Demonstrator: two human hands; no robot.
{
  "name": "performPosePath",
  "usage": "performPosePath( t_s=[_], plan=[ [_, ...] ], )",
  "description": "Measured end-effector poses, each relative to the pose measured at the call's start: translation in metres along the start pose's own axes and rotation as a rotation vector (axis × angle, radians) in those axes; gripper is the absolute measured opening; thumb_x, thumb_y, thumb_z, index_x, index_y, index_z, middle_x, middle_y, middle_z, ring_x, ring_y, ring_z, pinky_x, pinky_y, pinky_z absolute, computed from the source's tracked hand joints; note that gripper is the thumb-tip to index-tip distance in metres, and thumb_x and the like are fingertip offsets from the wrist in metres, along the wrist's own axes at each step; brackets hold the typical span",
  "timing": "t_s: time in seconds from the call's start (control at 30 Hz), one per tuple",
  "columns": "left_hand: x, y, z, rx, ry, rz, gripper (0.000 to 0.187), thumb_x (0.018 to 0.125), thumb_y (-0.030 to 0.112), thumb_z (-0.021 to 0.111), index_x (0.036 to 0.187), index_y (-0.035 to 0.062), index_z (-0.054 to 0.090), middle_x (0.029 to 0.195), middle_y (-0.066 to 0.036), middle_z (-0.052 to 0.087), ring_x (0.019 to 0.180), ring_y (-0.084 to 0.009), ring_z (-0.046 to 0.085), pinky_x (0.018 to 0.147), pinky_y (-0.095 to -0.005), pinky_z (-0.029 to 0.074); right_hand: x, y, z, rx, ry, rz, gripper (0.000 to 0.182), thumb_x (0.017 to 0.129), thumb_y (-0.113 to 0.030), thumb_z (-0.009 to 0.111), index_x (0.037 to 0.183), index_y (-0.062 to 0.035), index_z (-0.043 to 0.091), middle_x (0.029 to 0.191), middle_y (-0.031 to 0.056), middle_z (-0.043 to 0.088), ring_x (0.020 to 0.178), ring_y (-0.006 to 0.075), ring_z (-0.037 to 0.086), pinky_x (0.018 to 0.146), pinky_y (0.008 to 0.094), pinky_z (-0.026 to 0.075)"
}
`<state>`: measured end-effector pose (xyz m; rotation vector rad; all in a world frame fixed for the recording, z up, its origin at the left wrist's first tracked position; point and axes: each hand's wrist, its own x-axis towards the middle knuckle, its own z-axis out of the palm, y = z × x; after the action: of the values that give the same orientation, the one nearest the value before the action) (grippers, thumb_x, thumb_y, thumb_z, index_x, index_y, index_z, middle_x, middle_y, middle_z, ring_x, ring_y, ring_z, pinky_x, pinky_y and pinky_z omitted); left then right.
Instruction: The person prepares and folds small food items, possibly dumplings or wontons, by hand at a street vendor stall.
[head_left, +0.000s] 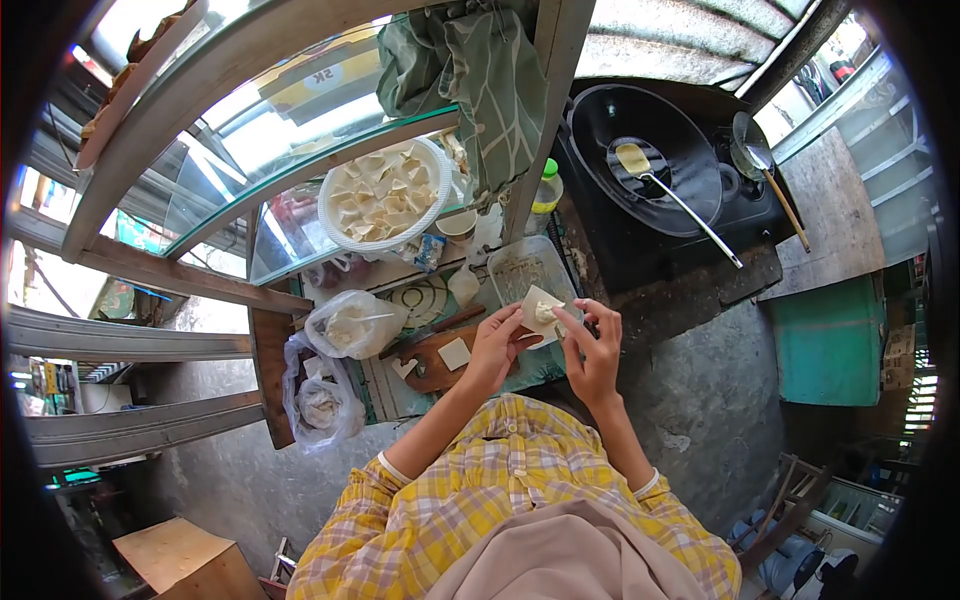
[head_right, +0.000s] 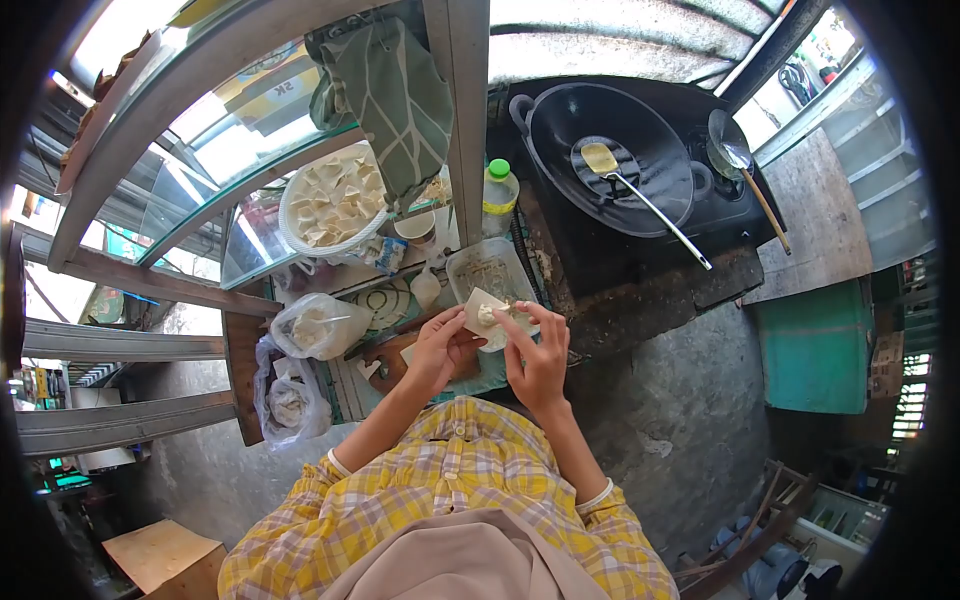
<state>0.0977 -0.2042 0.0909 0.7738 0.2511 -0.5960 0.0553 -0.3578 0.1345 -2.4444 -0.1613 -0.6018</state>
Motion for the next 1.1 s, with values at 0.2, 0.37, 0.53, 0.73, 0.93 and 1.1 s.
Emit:
performPosePath(
  t_s=[0.2, 0.37, 0.53, 0.73, 0.93, 1.1],
  plan=[
    [0.0, 0.003, 0.007, -0.037, -0.005, 0.015, 0.031, 0.093, 0.015, 0.047, 0.119, -0.001, 0.049, 0.109, -0.011, 0.06, 0.097, -0.0185, 0.06, 0.084, -0.0339, 0.051, 0.01, -0.003, -0.02, -0.012, -0.061, -0.136, 0.034, 0.071, -0.001, 0.058, 0.1, -0.0154, 0.067, 0.104, 0.0057, 0.052, 0.093, 0.0225, 0.049, 0.08, 0.0366, 0.035],
    [-0.006, 0.009, 0.013, -0.138, -0.052, -0.047, 0.032, 0.092, 0.016, 0.048, 0.12, 0.0002, 0.049, 0.11, -0.01, 0.06, 0.098, -0.0191, 0.06, 0.085, -0.0349, 0.05, 0.014, 0.0, -0.011, 0.282, 0.05, 0.094, 0.031, 0.075, -0.001, 0.057, 0.103, -0.0101, 0.065, 0.098, 0.0062, 0.054, 0.085, 0.0187, 0.051, 0.073, 0.0303, 0.039],
    [-0.005, 0.009, 0.011, -0.201, -0.081, -0.095, 0.033, 0.092, 0.016, 0.048, 0.121, 0.0008, 0.048, 0.112, -0.01, 0.059, 0.099, -0.0196, 0.059, 0.087, -0.0348, 0.049, -0.001, 0.027, 0.014, 0.973, -0.141, 0.651, 0.031, 0.085, -0.003, 0.054, 0.116, -0.0023, 0.057, 0.097, 0.0008, 0.057, 0.08, 0.0043, 0.049, 0.071, 0.0193, 0.04],
    [-0.003, 0.006, 0.007, -0.121, -0.028, -0.089, 0.033, 0.093, 0.015, 0.046, 0.121, -0.0014, 0.047, 0.112, -0.012, 0.059, 0.1, -0.0208, 0.059, 0.086, -0.0351, 0.05, -0.01, 0.02, 0.022, 1.092, -0.09, 0.648, 0.03, 0.087, -0.004, 0.055, 0.117, -0.0008, 0.057, 0.099, 0.0014, 0.058, 0.078, 0.0045, 0.05, 0.07, 0.0196, 0.041],
    [-0.004, 0.01, 0.003, -0.012, -0.029, -0.08, 0.035, 0.093, 0.015, 0.045, 0.122, -0.0036, 0.046, 0.111, -0.014, 0.059, 0.096, -0.0217, 0.062, 0.084, -0.033, 0.052, -0.01, 0.022, 0.019, 0.706, -0.137, 0.346, 0.035, 0.08, -0.008, 0.064, 0.114, -0.0035, 0.06, 0.099, 0.0043, 0.059, 0.076, 0.0091, 0.051, 0.062, 0.0235, 0.04],
    [-0.008, 0.02, 0.007, -0.003, -0.022, -0.137, 0.035, 0.094, 0.015, 0.043, 0.124, -0.0045, 0.045, 0.112, -0.015, 0.059, 0.098, -0.0229, 0.062, 0.085, -0.0329, 0.052, -0.003, 0.014, 0.01, 0.664, -0.191, 0.286, 0.04, 0.076, -0.004, 0.066, 0.115, -0.0011, 0.059, 0.097, 0.0029, 0.056, 0.077, 0.0081, 0.047, 0.065, 0.0215, 0.037]
  ],
)
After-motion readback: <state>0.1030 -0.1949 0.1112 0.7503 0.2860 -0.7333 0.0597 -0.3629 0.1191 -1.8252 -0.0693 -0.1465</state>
